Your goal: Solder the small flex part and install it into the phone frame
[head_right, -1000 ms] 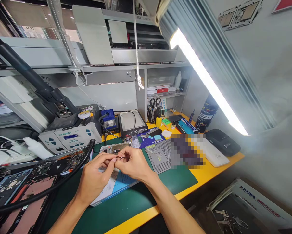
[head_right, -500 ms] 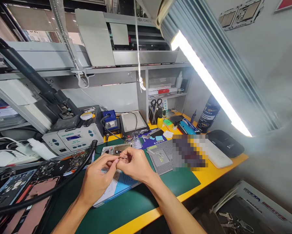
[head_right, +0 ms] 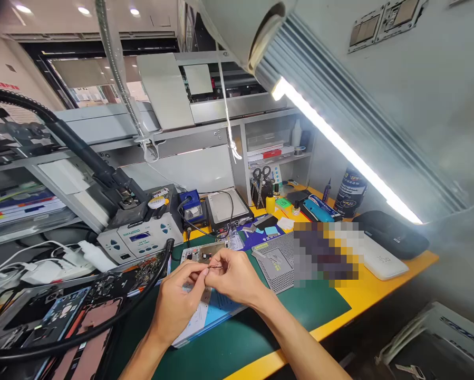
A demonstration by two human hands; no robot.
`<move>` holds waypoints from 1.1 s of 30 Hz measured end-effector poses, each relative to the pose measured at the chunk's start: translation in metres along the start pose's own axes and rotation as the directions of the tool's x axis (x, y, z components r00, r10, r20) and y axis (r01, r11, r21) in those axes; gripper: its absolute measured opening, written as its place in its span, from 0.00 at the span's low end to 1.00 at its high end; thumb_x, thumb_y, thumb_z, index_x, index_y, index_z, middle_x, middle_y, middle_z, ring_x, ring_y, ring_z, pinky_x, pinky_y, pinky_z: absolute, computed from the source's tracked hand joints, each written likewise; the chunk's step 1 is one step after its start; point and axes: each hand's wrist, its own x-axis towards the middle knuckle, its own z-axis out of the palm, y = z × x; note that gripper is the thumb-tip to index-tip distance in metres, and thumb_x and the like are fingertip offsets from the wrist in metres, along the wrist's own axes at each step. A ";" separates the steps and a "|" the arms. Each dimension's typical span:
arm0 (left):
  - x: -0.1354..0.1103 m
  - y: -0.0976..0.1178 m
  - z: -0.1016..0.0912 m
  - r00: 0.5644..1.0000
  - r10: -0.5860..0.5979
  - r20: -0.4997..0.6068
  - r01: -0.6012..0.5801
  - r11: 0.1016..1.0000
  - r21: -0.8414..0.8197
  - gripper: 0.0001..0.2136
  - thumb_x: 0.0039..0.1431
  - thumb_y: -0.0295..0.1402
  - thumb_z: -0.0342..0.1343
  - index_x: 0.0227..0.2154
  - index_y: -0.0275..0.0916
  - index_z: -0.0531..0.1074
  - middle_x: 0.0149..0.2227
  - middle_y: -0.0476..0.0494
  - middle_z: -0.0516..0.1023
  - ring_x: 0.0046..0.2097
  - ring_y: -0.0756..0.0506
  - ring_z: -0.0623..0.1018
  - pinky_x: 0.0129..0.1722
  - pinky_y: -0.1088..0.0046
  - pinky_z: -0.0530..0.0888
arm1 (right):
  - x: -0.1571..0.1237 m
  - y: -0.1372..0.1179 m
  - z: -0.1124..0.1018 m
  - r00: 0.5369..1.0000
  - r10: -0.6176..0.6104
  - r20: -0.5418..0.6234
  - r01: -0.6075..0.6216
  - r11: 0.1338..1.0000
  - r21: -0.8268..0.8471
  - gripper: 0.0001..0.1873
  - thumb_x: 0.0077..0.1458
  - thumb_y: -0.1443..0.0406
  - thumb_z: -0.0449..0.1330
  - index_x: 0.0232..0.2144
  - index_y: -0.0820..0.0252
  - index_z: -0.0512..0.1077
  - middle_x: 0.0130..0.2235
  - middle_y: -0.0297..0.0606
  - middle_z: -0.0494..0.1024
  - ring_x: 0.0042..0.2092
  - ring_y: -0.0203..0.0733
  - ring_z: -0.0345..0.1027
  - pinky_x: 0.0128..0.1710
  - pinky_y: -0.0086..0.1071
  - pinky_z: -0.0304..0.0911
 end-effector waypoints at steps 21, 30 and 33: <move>0.004 -0.010 -0.011 0.952 -0.304 0.040 0.304 0.916 -0.264 0.14 0.66 0.43 0.57 0.32 0.37 0.73 0.24 0.54 0.73 0.27 0.50 0.75 0.32 0.70 0.74 | -0.004 -0.010 -0.013 0.994 0.066 0.083 -0.079 0.982 0.173 0.18 0.50 0.57 0.61 0.40 0.62 0.73 0.29 0.37 0.81 0.22 0.38 0.72 0.18 0.29 0.62; 0.002 -0.011 -0.006 0.916 -0.381 0.124 0.399 0.843 -0.361 0.13 0.67 0.42 0.57 0.35 0.36 0.73 0.29 0.52 0.74 0.28 0.51 0.74 0.30 0.71 0.75 | -0.030 -0.025 -0.009 0.960 -0.255 -0.113 0.204 0.918 -0.339 0.08 0.56 0.63 0.63 0.39 0.57 0.79 0.37 0.41 0.79 0.35 0.42 0.72 0.38 0.35 0.65; 0.001 -0.011 -0.006 0.915 -0.375 0.149 0.404 0.836 -0.372 0.13 0.67 0.42 0.57 0.36 0.35 0.74 0.31 0.51 0.75 0.29 0.51 0.75 0.30 0.71 0.76 | -0.030 -0.025 -0.007 0.940 -0.333 -0.073 0.270 0.858 -0.436 0.04 0.57 0.64 0.64 0.33 0.56 0.80 0.36 0.41 0.80 0.37 0.42 0.72 0.41 0.36 0.64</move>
